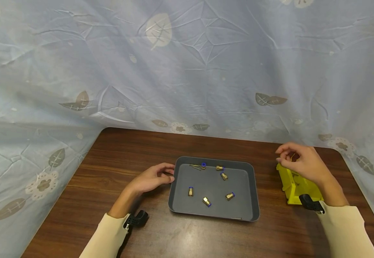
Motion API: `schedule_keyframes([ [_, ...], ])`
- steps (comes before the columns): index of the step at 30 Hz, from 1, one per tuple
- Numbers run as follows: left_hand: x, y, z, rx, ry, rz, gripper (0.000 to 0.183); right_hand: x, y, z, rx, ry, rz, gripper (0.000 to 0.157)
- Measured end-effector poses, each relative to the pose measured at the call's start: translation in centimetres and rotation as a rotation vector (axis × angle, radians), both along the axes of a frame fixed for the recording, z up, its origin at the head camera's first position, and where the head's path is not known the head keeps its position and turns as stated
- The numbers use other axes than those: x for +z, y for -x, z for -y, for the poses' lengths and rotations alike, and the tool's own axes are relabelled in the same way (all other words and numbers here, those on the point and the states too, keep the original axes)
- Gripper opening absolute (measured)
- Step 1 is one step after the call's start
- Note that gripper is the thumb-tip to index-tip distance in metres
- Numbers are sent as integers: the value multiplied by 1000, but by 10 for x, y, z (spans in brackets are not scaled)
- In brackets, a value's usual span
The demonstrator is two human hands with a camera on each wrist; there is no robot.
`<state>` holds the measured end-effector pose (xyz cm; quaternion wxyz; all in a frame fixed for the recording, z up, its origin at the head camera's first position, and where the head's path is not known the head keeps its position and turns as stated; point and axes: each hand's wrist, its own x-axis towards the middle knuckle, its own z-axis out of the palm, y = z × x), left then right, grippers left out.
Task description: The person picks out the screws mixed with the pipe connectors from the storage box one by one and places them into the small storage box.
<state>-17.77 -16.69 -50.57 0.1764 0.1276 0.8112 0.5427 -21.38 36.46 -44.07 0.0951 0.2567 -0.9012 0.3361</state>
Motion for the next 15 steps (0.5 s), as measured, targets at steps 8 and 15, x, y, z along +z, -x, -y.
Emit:
schedule_keyframes([
  [8,1,0,0,3,3,8,56,-2,0,25,63,66,13,35],
  [15,0,0,1,-3,0,-3,57,-10,4,46,149,120,9,41],
])
